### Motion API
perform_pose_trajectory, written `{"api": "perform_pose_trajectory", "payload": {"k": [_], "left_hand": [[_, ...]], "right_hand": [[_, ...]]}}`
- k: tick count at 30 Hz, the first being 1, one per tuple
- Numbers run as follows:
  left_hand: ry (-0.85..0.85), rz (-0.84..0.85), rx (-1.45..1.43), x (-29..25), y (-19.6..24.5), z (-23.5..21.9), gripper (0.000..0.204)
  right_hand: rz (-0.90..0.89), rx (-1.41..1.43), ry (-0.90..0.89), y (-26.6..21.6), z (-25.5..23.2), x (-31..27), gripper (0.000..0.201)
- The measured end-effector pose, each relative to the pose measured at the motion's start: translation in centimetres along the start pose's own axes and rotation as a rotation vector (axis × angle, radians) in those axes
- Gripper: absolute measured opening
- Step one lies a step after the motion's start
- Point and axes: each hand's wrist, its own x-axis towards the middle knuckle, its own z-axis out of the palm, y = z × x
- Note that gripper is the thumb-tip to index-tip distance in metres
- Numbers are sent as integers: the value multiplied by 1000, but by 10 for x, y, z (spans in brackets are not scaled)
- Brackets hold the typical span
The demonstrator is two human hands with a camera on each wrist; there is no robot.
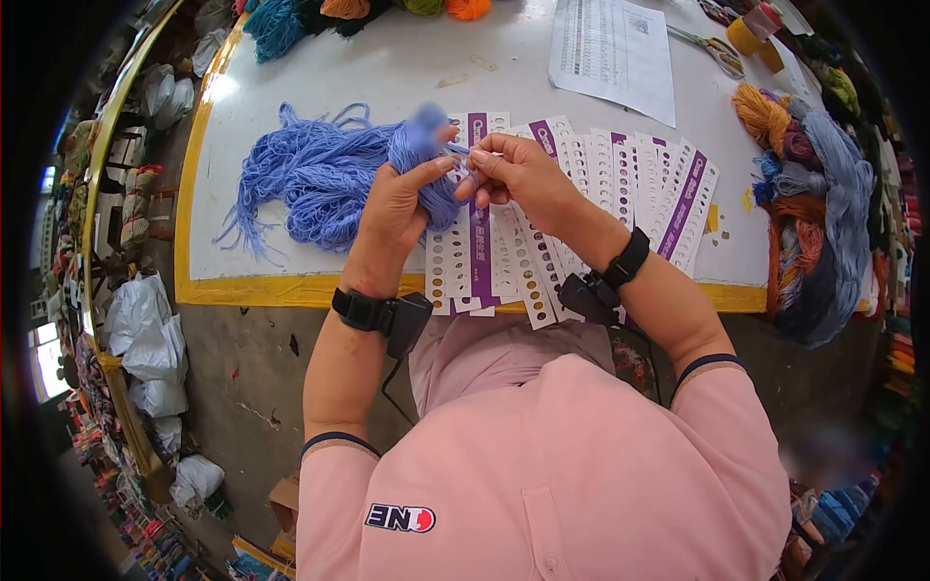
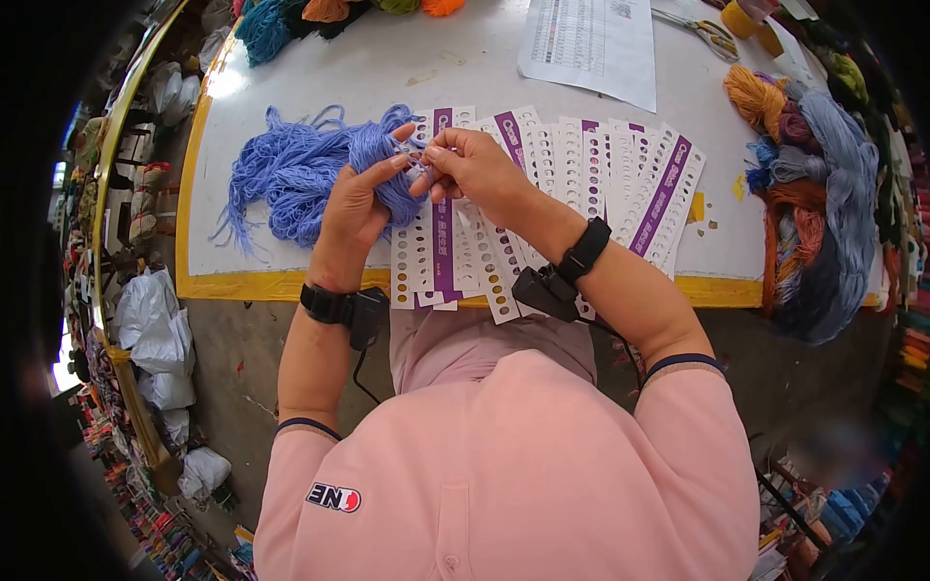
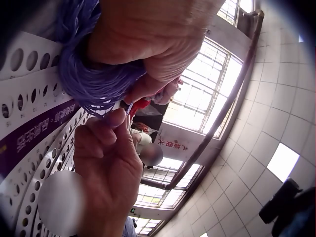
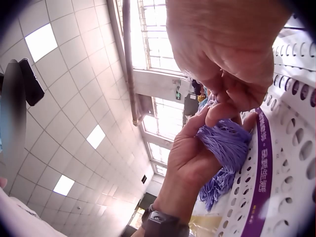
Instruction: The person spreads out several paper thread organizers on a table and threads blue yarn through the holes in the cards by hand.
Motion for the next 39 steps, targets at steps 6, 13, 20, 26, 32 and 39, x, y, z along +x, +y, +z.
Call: {"api": "perform_pose_trajectory", "payload": {"k": [6, 13, 20, 26, 32, 39], "left_hand": [[19, -10, -43, 0, 0, -1, 43], [-82, -65, -119, 5, 2, -9, 48], [-17, 17, 15, -1, 1, 0, 44], [-59, 4, 41, -1, -1, -8, 39], [-130, -8, -131, -4, 20, -25, 35], [-193, 298, -751, -15, 128, -128, 42]], "right_hand": [[-59, -184, -20, 2, 2, 1, 16], [-110, -163, 13, 12, 3, 9, 17], [-112, -78, 42, 6, 8, 6, 12], [-57, 68, 61, 8, 2, 4, 8], [-16, 330, 106, -5, 0, 1, 10], [-30, -290, -240, -34, -52, -26, 18]]}}
